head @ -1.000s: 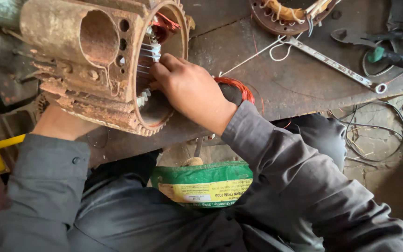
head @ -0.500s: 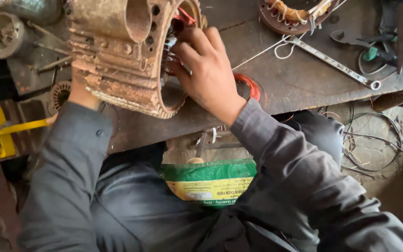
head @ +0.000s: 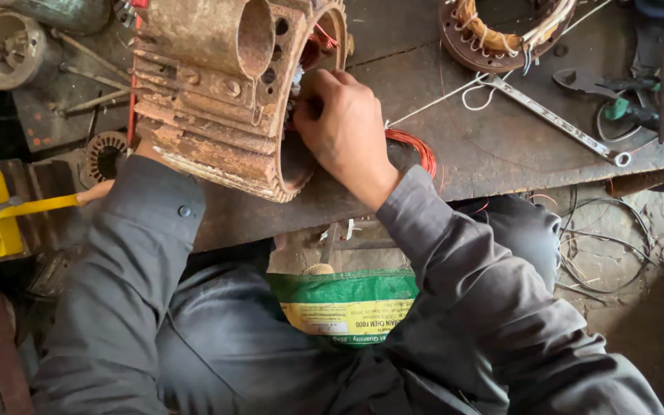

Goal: The person uses a wrench to loosen a bolt on a blue plastic winding jig, then removes a copper wire coil. They proceed to insert the copper wire into the slots of a rusty motor stator by hand, arranging the windings within the housing.

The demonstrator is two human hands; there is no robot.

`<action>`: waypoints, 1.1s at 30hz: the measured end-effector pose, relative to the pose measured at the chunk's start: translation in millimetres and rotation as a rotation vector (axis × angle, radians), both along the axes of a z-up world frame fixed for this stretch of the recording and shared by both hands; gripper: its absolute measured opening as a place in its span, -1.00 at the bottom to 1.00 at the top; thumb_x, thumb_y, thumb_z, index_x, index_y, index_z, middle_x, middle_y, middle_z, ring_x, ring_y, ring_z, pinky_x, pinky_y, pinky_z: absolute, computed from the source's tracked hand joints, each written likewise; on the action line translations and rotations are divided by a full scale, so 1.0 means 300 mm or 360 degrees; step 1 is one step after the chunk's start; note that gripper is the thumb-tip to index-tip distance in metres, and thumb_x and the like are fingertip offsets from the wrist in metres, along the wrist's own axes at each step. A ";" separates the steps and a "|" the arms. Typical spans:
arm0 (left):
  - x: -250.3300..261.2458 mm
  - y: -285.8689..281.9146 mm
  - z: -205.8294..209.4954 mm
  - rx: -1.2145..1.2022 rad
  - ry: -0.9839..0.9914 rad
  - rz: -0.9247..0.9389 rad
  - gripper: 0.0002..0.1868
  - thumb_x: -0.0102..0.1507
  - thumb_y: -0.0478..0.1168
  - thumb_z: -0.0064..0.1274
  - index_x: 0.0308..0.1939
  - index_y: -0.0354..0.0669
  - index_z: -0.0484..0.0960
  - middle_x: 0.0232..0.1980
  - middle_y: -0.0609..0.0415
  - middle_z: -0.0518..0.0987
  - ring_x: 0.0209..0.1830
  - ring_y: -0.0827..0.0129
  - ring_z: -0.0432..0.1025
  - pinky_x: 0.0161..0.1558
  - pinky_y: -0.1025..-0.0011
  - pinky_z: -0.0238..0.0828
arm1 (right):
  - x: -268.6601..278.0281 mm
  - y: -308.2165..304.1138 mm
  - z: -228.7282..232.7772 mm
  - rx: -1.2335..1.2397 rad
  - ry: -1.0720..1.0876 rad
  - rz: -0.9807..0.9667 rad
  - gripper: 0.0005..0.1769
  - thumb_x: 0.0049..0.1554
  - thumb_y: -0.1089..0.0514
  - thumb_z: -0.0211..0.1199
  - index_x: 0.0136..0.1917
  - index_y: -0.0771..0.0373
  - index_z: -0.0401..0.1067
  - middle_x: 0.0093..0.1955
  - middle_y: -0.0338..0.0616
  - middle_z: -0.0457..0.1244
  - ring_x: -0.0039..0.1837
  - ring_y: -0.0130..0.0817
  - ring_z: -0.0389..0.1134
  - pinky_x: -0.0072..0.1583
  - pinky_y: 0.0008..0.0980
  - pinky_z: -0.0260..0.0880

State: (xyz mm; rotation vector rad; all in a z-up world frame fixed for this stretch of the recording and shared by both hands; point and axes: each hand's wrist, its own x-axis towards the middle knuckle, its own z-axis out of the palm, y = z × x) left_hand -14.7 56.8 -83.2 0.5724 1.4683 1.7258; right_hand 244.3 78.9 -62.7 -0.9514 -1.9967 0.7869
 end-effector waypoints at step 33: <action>-0.030 -0.039 0.006 0.0081 -0.0129 -0.0231 -0.54 0.33 -0.05 -0.01 0.22 -0.23 0.54 0.17 -0.04 0.64 0.17 0.16 0.53 0.21 0.21 0.49 | -0.005 0.015 0.027 -0.0254 0.0087 0.0107 -0.83 0.03 0.22 0.37 -0.13 0.34 0.48 -0.17 0.06 0.41 -0.11 0.00 0.48 -0.04 -0.19 0.48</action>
